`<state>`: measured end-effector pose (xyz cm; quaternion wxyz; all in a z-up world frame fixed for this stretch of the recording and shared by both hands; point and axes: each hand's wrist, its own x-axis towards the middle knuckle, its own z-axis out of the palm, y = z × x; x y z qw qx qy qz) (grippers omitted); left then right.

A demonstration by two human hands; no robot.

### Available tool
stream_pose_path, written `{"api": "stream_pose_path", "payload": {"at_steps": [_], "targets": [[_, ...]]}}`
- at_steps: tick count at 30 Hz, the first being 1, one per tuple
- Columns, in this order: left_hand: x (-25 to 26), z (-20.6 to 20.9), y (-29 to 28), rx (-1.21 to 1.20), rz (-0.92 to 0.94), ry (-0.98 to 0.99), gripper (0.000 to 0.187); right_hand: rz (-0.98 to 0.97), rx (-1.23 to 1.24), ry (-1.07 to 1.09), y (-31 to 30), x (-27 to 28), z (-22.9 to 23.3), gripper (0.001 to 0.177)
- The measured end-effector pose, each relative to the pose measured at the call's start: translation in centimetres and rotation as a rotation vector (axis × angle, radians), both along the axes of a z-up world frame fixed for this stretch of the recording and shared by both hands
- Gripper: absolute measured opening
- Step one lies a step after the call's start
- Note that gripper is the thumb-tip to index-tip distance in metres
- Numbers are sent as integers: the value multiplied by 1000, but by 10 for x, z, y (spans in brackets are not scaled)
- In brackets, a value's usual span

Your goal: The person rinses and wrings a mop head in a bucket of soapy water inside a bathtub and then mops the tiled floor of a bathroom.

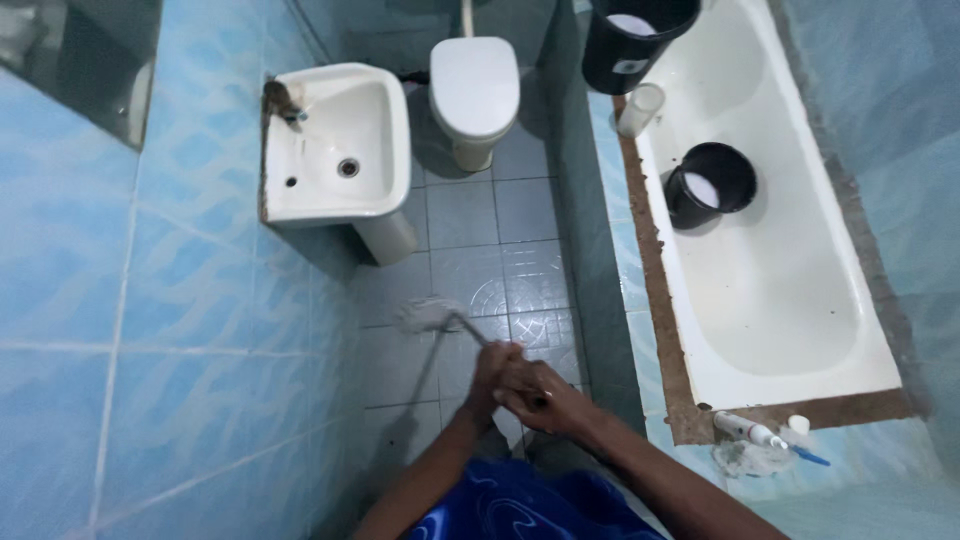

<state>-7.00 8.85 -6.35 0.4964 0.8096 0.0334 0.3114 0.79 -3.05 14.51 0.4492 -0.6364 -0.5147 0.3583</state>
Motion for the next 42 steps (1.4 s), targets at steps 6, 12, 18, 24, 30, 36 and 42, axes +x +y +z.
{"api": "stream_pose_path", "payload": {"at_steps": [6,12,18,24,30,36,42], "targets": [[58,5,-61,-89,-279,172,34,-214,-154,-9,-57,3,-17,9],[60,-9,-57,-8,-406,207,32,-429,139,-283,-38,-3,-42,15],[16,-32,21,134,-249,244,31,-395,-38,172,8,-16,-38,13],[-98,-36,101,435,-135,447,29,-37,85,265,62,-71,-76,13],[-111,-42,74,455,8,246,29,237,217,36,43,-58,-42,17],[-13,-52,5,113,-121,49,25,192,38,-50,-24,1,-2,8],[91,-42,-44,-871,-213,469,29,-155,41,-207,-45,41,-14,8]]}}
